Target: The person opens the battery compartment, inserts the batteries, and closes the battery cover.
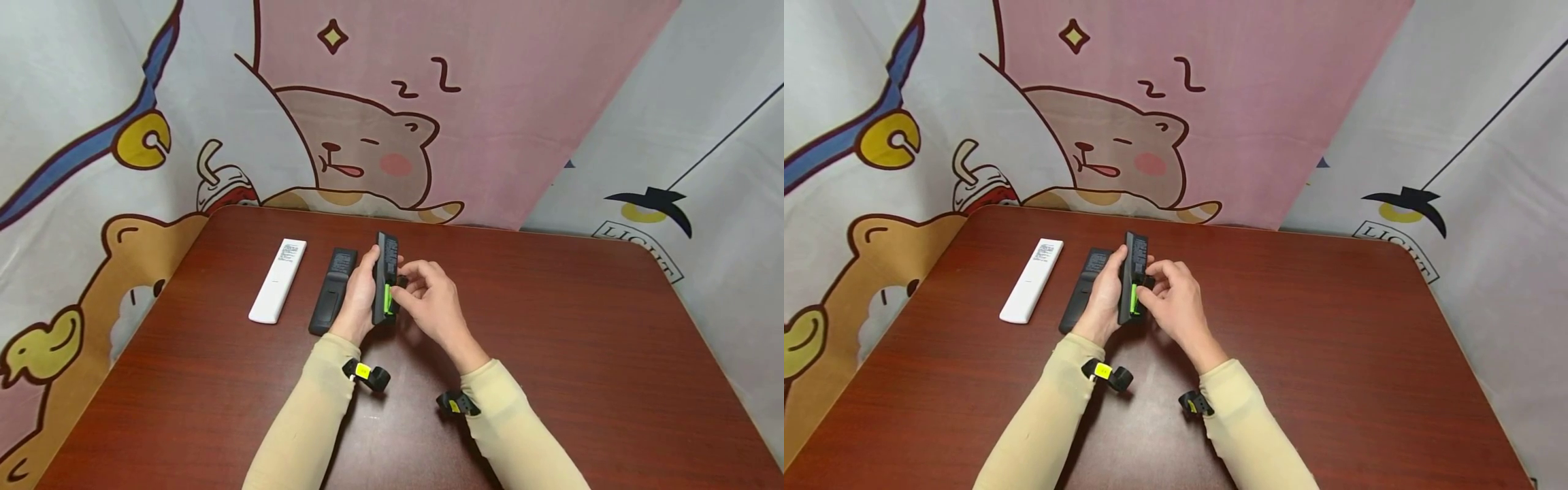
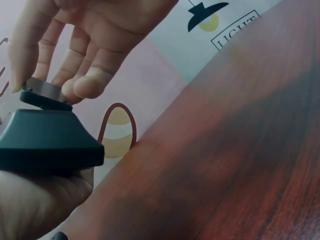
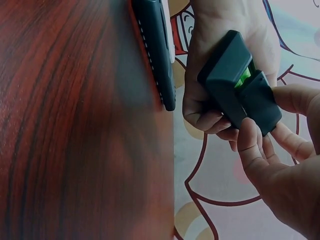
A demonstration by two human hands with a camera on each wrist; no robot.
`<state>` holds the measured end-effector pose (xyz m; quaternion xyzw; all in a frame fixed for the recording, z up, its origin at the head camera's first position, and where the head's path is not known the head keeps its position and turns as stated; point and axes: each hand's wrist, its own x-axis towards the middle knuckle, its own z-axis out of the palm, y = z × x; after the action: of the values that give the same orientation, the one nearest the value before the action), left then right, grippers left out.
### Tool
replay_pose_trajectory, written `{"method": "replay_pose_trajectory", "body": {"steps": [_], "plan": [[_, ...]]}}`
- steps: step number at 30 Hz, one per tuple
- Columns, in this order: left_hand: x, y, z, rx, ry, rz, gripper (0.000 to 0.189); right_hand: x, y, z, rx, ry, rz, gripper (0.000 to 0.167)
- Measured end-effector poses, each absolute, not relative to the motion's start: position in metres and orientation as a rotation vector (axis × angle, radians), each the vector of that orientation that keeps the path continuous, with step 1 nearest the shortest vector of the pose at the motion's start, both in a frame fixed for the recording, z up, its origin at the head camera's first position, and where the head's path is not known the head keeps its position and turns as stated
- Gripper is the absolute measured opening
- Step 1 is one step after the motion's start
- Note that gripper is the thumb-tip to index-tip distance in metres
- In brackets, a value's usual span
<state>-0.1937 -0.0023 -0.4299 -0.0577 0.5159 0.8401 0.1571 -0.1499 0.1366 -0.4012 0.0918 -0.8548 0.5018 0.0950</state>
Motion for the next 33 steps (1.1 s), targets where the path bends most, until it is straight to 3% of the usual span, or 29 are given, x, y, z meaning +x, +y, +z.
{"method": "replay_pose_trajectory", "body": {"steps": [33], "plan": [[-0.1940,-0.0035,-0.4290,-0.114,1.413,2.435,0.065,-0.1490,0.1331,-0.4107,0.468,-2.482,1.465,0.030]]}}
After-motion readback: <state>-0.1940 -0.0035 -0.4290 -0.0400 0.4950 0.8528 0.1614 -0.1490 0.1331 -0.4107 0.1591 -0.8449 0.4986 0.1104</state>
